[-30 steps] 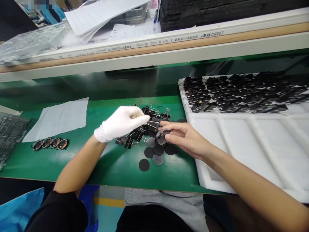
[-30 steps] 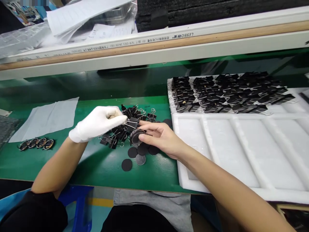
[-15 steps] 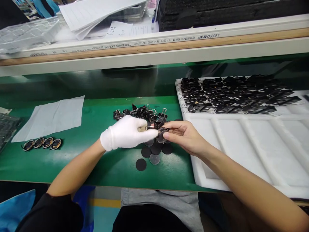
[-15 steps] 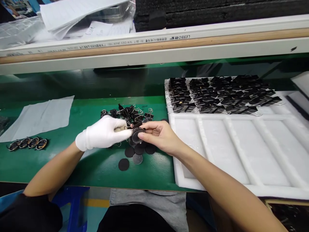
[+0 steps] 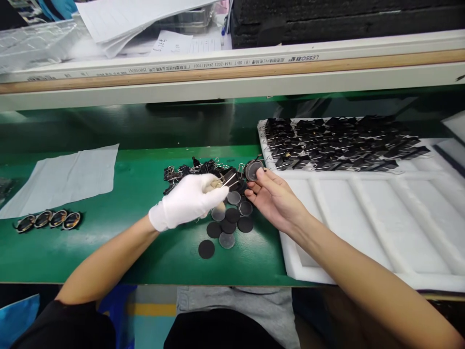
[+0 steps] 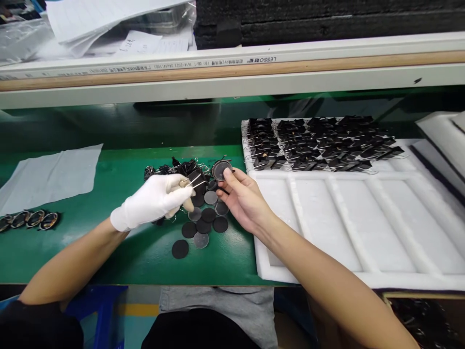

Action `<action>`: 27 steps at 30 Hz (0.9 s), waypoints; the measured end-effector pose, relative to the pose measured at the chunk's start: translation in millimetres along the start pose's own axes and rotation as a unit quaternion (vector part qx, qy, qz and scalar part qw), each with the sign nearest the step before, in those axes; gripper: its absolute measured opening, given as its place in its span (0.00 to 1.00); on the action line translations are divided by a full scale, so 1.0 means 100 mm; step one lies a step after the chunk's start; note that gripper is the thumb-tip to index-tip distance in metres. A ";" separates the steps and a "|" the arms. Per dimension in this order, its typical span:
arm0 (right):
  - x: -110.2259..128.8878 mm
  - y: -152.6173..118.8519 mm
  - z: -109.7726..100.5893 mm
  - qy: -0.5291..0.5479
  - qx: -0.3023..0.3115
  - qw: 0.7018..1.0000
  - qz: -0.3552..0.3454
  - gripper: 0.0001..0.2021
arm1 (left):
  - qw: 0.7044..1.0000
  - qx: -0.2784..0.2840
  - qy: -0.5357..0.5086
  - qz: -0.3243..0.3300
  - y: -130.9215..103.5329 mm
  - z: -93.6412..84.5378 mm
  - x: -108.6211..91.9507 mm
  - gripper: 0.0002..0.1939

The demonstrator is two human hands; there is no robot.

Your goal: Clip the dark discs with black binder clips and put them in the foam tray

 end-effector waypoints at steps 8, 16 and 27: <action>0.02 -0.05 0.06 -0.053 0.024 0.998 -0.037 0.14 | 0.999 0.020 -0.037 -0.018 -0.04 0.17 0.01 0.15; 0.08 -0.08 0.08 -0.073 0.015 0.995 -0.068 0.15 | 0.998 0.025 -0.065 -0.004 -0.02 0.17 0.01 0.15; 0.04 -0.14 0.19 -0.044 0.017 0.995 -0.085 0.16 | 0.998 0.023 -0.060 -0.003 0.00 0.27 0.03 0.15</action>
Point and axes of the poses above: each hand's wrist, its own y-axis towards the middle knuckle, its own z-axis out of the palm, x = y × z, the point moved 9 cm from there along y, towards the middle knuckle, and after that the axes turned 12 degrees about -y, right-handed, at the moved point
